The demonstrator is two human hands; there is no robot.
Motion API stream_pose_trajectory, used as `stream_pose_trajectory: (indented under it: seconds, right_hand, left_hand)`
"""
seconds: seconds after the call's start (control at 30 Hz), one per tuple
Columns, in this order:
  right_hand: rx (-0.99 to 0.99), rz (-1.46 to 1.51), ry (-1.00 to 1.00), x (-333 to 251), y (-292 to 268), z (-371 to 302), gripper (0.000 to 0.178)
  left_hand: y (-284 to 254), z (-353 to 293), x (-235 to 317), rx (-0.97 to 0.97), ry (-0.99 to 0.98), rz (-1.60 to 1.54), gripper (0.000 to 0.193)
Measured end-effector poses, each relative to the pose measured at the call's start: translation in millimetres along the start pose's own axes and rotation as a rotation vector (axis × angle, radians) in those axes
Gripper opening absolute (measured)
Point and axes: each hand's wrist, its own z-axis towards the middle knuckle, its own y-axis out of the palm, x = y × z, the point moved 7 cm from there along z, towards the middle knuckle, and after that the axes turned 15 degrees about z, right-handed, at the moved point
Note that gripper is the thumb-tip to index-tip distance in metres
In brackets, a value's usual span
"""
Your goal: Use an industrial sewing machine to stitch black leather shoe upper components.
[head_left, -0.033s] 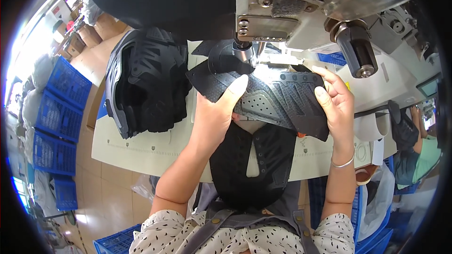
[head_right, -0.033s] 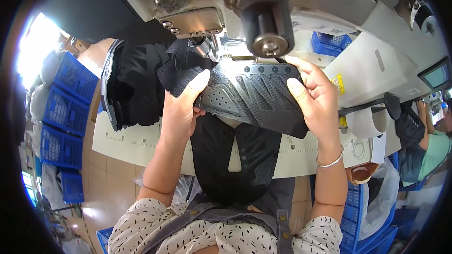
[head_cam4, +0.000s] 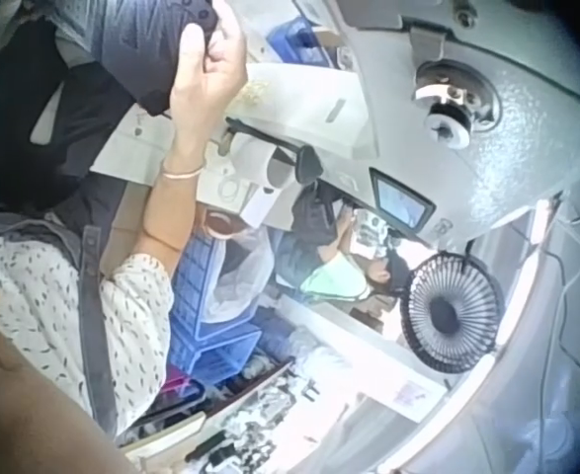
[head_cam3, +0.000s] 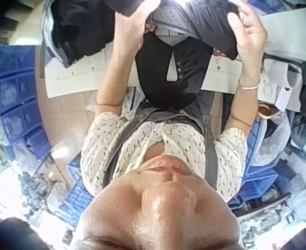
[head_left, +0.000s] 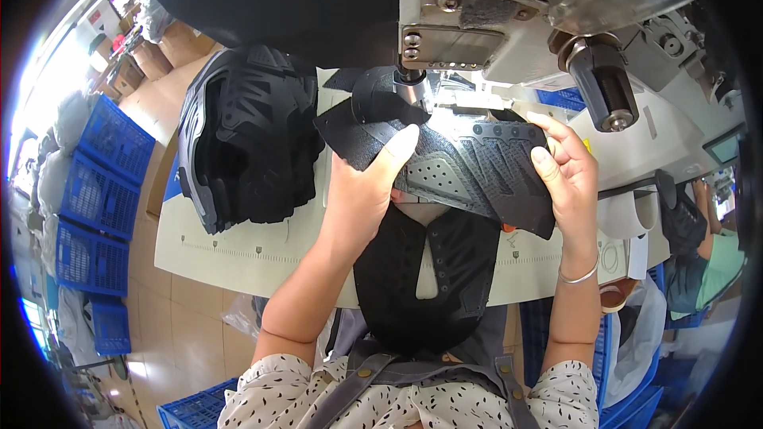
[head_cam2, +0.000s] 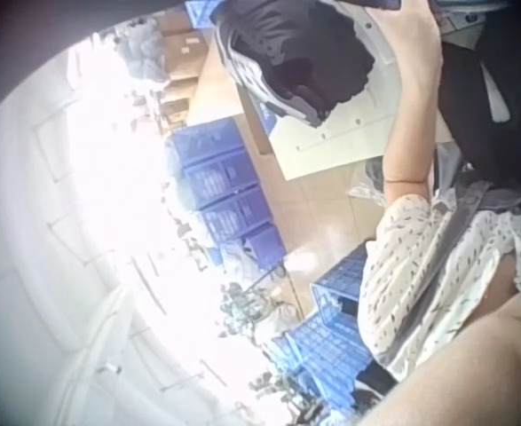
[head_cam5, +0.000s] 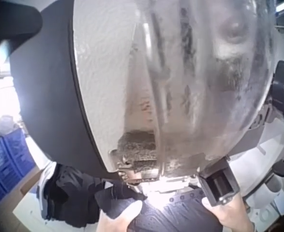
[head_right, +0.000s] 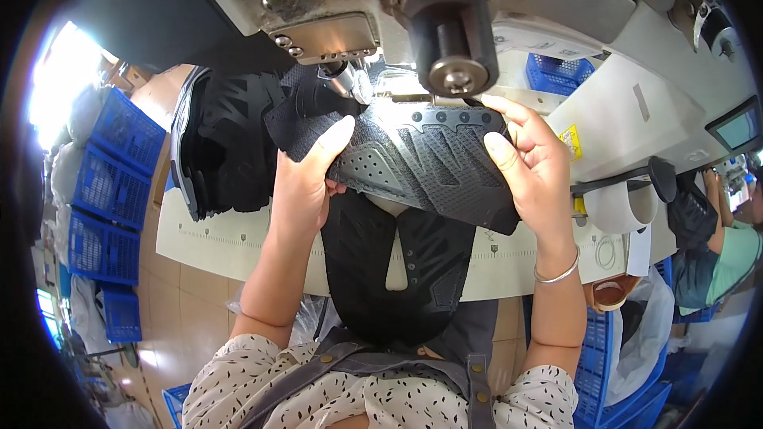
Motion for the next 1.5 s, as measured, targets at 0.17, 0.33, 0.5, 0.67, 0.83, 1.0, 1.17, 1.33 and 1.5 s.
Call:
stream_pose_trajectory:
  seconds: [0.17,0.33,0.5,0.67,0.83,1.0,1.17,1.33,1.5]
  right_hand:
    - [0.02,0.043,0.015,2.6,0.1,-7.8,0.03]
    - [0.004,0.029,0.065,8.0,-1.1,-17.7,0.03]
    - [0.028,0.041,0.054,10.2,2.8,-23.8,0.032]
    - [0.053,-0.008,0.061,12.7,13.8,-42.0,0.036]
    - [0.032,-0.104,0.057,2.6,43.6,-67.4,0.038]
    - [0.162,-0.485,-0.353,-26.8,15.5,-78.3,0.035]
    - [0.001,0.443,0.334,54.2,16.2,-62.9,0.045]
    - [0.241,0.498,0.144,38.7,18.2,-80.7,0.033]
    - [0.322,0.206,0.083,17.5,3.4,-70.3,0.026]
  left_hand:
    - [-2.0,7.5,1.9,-0.036,0.07,0.004,0.016]
    - [-2.1,1.5,-6.7,-0.079,0.067,0.041,0.018]
    - [8.8,-17.2,-4.8,-0.153,0.166,0.062,0.023]
    - [23.0,-36.3,-16.0,-0.254,0.085,-0.015,0.017]
    - [29.6,-60.3,-22.9,-0.25,0.18,0.054,0.018]
    - [1.0,-57.8,-29.7,-0.277,-0.061,-0.146,0.021]
    - [-17.8,-48.9,-24.5,-0.225,-0.051,-0.142,0.022]
    - [-37.5,-41.3,-14.6,-0.067,0.064,0.078,0.024]
    - [-37.7,-22.3,-6.6,-0.045,0.096,0.182,0.025]
